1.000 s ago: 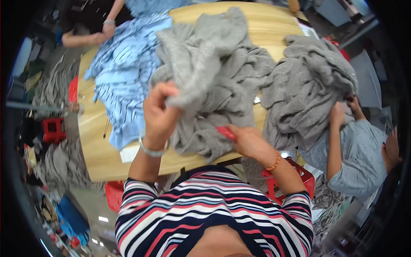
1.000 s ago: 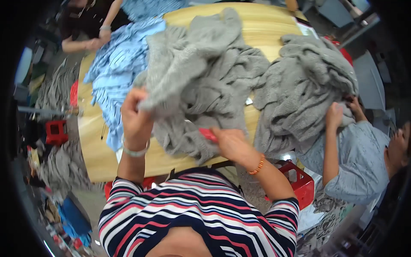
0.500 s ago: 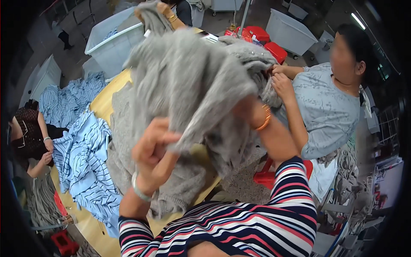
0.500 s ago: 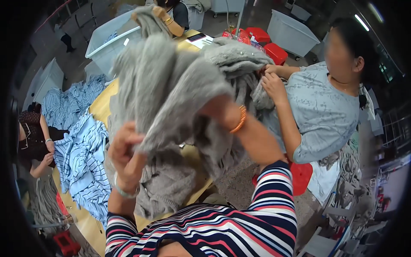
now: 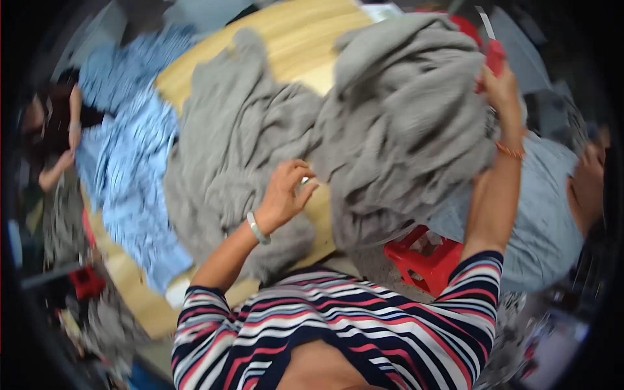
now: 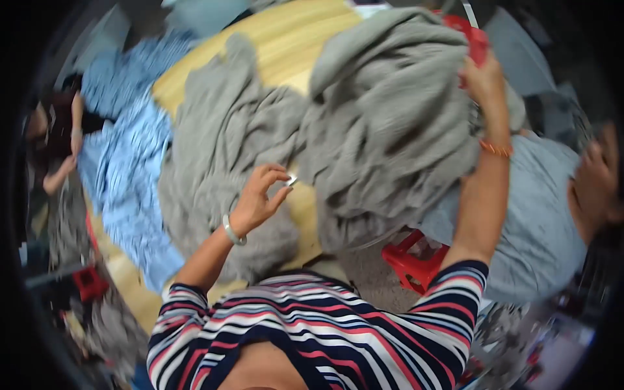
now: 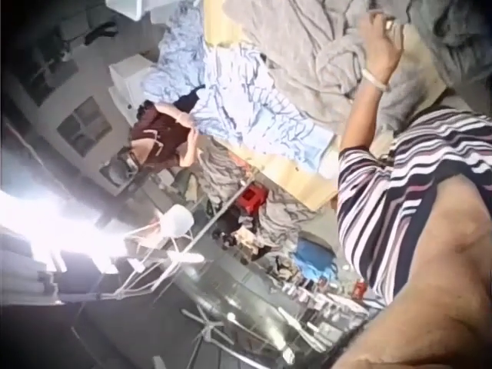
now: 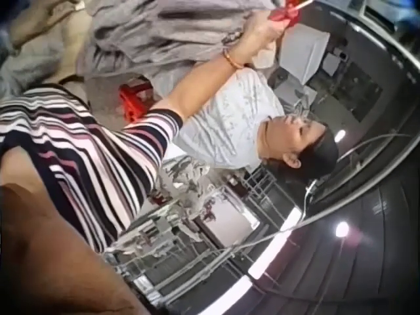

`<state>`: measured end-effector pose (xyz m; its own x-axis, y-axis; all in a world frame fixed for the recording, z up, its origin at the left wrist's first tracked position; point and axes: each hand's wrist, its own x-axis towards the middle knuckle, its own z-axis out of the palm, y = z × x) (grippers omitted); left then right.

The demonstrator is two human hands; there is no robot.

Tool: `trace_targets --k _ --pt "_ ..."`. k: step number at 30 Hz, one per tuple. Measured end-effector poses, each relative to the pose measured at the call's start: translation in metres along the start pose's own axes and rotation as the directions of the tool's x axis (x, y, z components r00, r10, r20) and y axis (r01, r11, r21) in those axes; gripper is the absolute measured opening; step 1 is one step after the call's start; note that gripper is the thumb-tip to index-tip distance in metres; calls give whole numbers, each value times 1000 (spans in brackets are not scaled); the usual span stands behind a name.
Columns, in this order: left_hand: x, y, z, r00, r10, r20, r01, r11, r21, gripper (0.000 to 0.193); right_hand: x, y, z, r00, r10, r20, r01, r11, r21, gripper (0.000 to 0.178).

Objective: Trim loose threads from a grey fabric garment using scissors.

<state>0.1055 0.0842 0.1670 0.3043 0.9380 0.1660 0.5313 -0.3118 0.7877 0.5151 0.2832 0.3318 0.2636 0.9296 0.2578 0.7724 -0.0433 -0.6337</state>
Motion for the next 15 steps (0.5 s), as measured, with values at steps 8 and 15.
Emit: trace_targets --k 8,15 --pt "-134 -108 -14 908 -235 -346 393 762 515 69 -162 -74 65 883 -291 369 252 956 149 17" --pt "-120 -120 -51 881 -102 -463 361 777 516 76 -276 -89 129 727 -133 674 134 990 52 50"
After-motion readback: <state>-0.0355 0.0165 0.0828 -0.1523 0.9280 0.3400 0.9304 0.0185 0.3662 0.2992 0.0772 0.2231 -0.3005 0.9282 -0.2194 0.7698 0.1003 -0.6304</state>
